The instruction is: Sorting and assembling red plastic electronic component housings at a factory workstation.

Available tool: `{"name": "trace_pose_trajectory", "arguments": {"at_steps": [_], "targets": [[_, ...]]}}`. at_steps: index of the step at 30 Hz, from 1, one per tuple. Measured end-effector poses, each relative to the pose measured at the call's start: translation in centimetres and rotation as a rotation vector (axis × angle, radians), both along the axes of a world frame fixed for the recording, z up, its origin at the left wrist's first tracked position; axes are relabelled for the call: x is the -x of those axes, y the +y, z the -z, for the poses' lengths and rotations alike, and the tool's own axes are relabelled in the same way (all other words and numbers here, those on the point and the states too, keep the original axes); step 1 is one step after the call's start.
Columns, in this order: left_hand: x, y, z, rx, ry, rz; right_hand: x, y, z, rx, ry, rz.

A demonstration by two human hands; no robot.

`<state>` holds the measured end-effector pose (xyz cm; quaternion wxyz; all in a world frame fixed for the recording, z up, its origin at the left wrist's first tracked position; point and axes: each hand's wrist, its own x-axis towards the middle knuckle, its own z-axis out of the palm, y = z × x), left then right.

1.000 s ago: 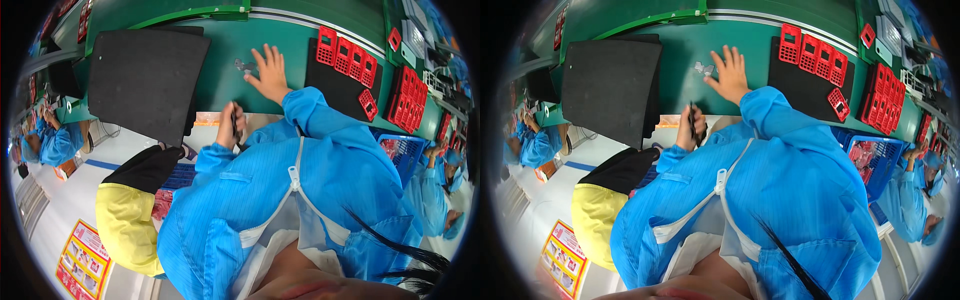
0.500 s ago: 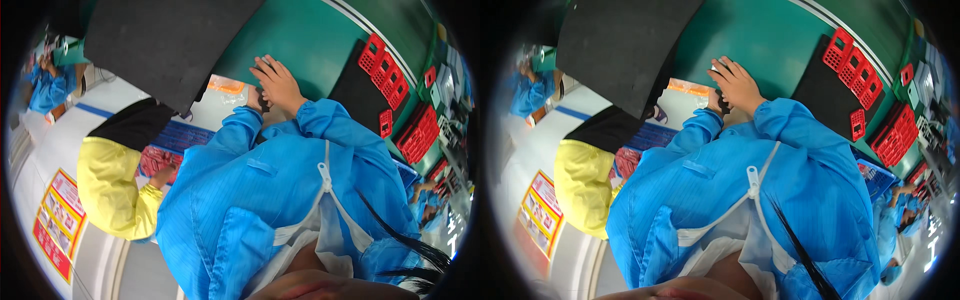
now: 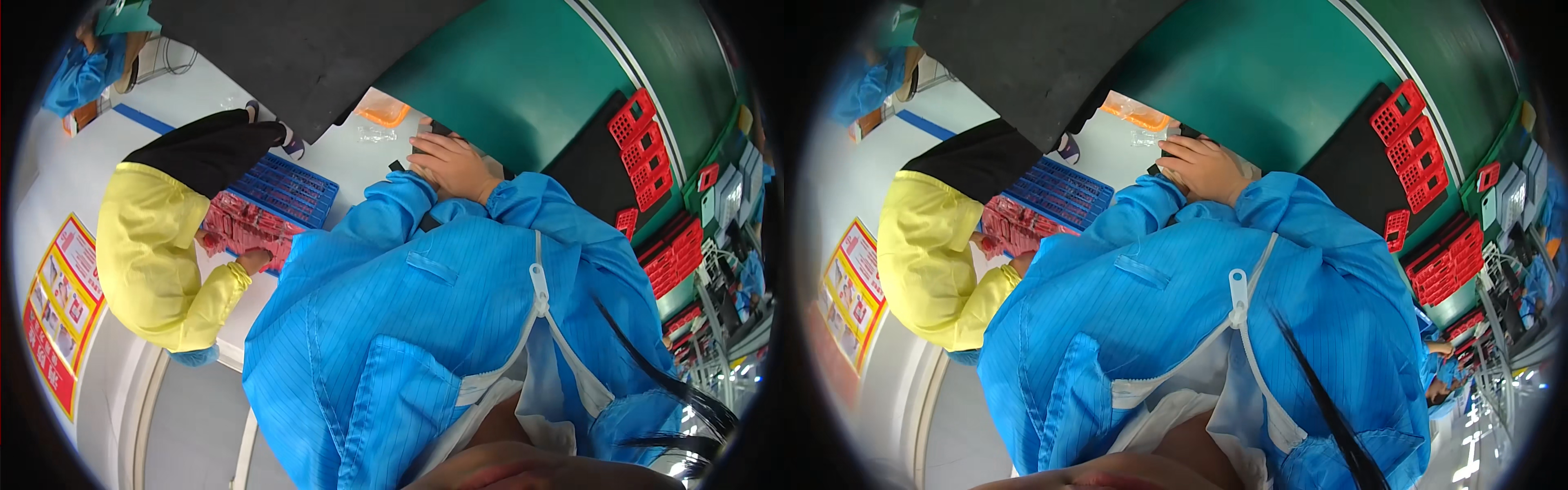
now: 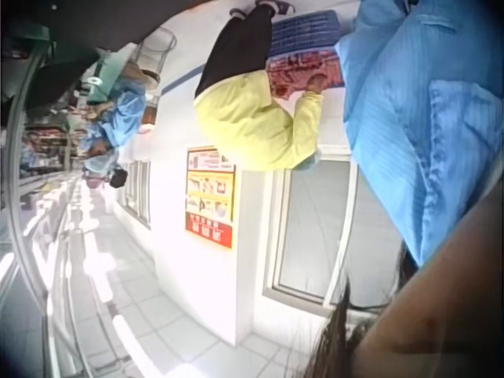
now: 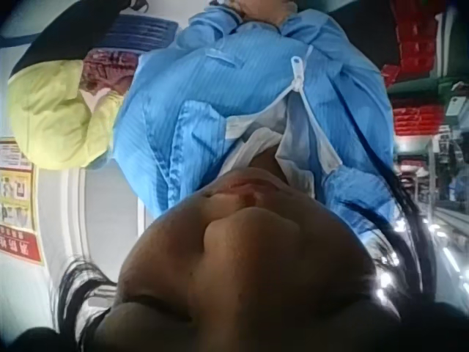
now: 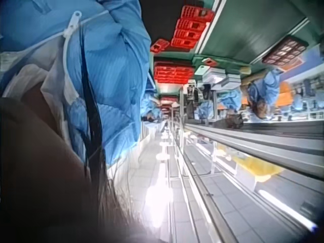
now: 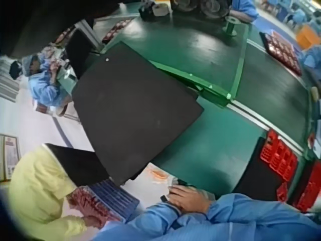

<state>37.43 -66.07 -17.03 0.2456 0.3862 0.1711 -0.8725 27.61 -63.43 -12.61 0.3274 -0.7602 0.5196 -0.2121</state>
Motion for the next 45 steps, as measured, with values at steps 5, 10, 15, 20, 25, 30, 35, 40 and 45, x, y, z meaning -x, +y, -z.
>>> {"name": "trace_pose_trajectory", "arguments": {"at_steps": [5,10,15,20,25,30,35,40,45], "targets": [[-1.8,0.8,-0.8,-0.041,0.100,-0.023,-1.4,-0.4,0.3,-0.068,-0.152,-0.083],[-3.4,-1.5,-4.2,0.063,0.197,0.039,-1.9,-1.4,-2.5,0.130,-0.112,-0.110],[-4.6,-1.7,-8.5,0.274,0.250,0.101,-2.9,-1.8,-7.2,0.321,-0.175,-0.045],[-7.0,-1.1,-12.6,0.524,0.298,0.099,-4.0,1.8,-10.1,0.546,-0.134,-0.024],[-8.2,6.8,-14.0,0.662,0.371,0.066,-6.7,9.4,-12.8,0.675,-0.153,-0.015],[-10.1,14.6,-13.6,0.590,0.480,0.076,-9.1,16.9,-14.3,0.740,-0.163,0.026],[-9.9,18.4,-11.3,0.453,0.623,0.088,-10.3,21.8,-16.0,0.730,-0.090,0.167],[-10.7,22.0,-11.6,0.300,0.726,0.196,-12.0,26.5,-15.5,0.795,0.027,0.303],[-11.4,24.7,-11.3,-0.074,0.775,0.440,-14.1,30.0,-15.2,0.781,0.147,0.486]]}}
